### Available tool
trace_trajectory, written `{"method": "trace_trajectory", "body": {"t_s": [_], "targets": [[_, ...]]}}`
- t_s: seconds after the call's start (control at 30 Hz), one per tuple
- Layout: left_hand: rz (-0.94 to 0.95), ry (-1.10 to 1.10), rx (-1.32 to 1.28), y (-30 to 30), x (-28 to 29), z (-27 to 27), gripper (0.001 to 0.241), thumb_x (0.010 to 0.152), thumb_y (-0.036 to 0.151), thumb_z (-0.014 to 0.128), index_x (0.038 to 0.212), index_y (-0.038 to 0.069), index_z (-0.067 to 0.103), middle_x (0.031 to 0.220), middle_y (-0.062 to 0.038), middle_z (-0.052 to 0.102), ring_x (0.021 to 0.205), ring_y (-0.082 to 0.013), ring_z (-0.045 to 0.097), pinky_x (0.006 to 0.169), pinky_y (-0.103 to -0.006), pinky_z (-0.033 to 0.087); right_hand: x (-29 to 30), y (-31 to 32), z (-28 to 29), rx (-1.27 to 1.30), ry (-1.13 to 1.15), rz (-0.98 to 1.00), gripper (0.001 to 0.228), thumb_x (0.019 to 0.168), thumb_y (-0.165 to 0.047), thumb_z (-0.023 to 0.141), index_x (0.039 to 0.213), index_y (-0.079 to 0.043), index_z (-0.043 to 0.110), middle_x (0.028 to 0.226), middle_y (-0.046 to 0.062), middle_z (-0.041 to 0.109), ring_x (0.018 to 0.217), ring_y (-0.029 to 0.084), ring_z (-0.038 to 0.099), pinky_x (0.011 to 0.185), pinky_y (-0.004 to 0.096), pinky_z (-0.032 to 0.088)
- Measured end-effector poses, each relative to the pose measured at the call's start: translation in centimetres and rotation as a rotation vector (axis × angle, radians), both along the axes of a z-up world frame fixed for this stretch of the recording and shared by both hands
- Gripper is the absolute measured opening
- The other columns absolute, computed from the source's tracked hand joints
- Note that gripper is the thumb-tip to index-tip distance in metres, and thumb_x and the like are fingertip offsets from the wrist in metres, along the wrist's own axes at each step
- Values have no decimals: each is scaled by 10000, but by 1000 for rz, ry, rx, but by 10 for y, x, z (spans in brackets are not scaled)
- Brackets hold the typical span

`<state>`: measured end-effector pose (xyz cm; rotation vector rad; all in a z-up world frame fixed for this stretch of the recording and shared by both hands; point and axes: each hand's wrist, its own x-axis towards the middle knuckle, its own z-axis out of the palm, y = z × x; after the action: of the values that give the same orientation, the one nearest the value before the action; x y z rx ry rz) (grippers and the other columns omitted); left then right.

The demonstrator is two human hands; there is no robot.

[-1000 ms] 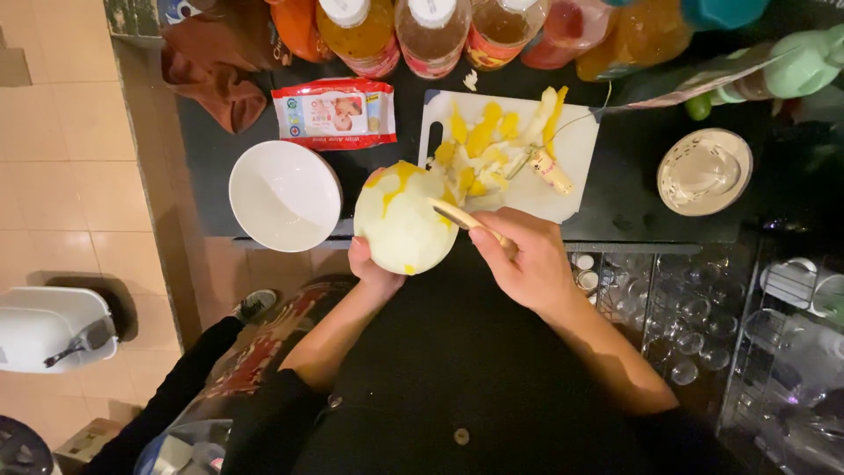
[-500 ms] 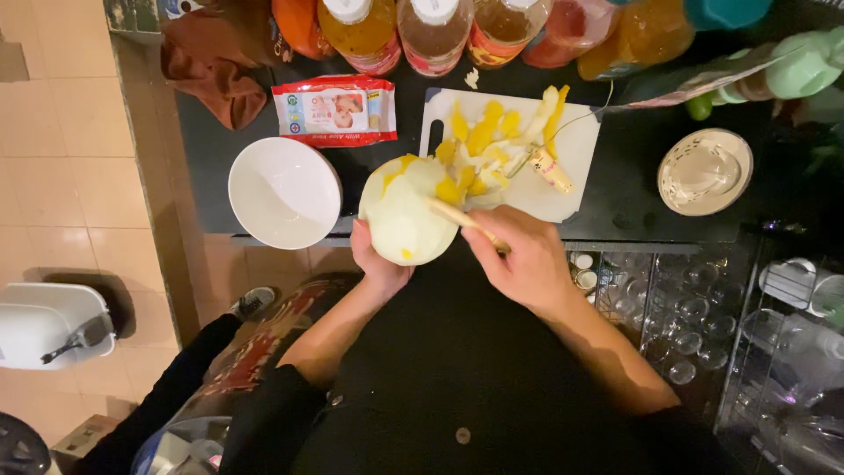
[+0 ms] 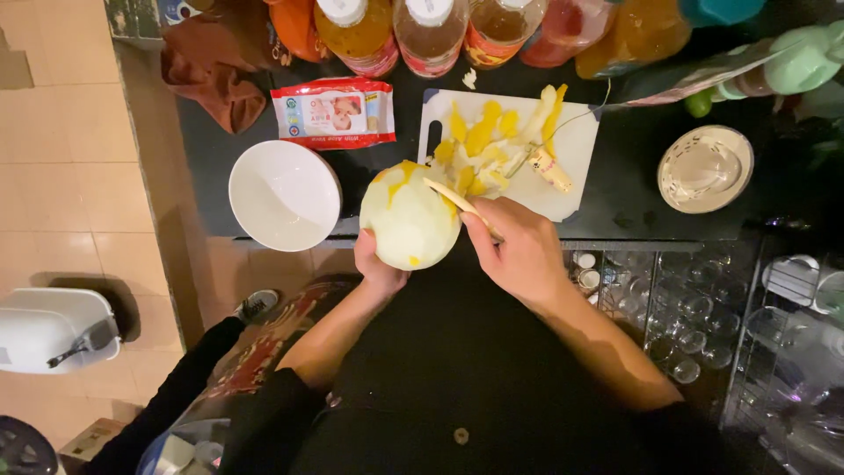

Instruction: Peeling the outer skin of a large round fruit using a hand peeler.

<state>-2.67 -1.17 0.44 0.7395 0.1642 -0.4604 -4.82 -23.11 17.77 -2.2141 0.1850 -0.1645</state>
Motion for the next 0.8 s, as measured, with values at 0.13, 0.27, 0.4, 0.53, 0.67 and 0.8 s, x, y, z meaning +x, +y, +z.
{"method": "trace_trajectory", "body": {"t_s": [0.13, 0.27, 0.4, 0.53, 0.67, 0.8], "targets": [[54, -27, 84, -2, 1, -5, 753, 994, 477, 519, 1531, -38, 403, 1455, -220, 569, 1287, -349, 608, 1110, -471, 503, 4, 1, -12, -9, 6, -2, 163, 992, -148, 694, 1081, -13, 709, 915, 156, 709, 780, 359, 692, 670, 409, 554], [-15, -17, -9, -13, 13, 41, 885, 915, 569, 584, 1571, 20, 358, 1523, -204, 491, 1360, -355, 544, 1147, -507, 469, 8, -12, -46, -65, 143, -38, 149, 1013, -177, 641, 1046, -63, 732, 912, 153, 727, 732, 357, 700, 665, 427, 560], [-172, -141, -159, -16, 23, 78, 1036, 819, 664, 610, 1640, 113, 301, 1626, -153, 400, 1462, -337, 471, 1212, -520, 426, 0, -38, -97, -86, 246, -170, 180, 1002, -226, 644, 1031, -83, 750, 820, 190, 701, 739, 401, 687, 655, 465, 549], [-92, -36, -71, 0, 20, 42, 1103, 853, 807, 460, 1622, 28, 329, 1630, -171, 410, 1484, -342, 462, 1252, -498, 400, -6, -51, -115, -150, 237, -205, 189, 1044, -228, 640, 1029, -56, 719, 810, 199, 692, 768, 418, 677, 655, 474, 528], [-66, 149, -71, 7, 23, 30, 1110, 849, 851, 342, 1608, 41, 313, 1597, -207, 425, 1420, -399, 486, 1180, -551, 424, -14, -58, -122, 332, 353, -233, 194, 1063, -234, 584, 1146, -59, 598, 825, 117, 723, 732, 227, 697, 662, 356, 542], [-85, 112, -48, 3, 26, 40, 1076, 861, 822, 345, 1604, 46, 316, 1609, -197, 419, 1434, -393, 478, 1189, -553, 412, -23, -57, -132, 792, 214, -152, 209, 1044, -134, 585, 1192, -43, 471, 1041, 60, 717, 836, 131, 694, 725, 280, 550]]}}
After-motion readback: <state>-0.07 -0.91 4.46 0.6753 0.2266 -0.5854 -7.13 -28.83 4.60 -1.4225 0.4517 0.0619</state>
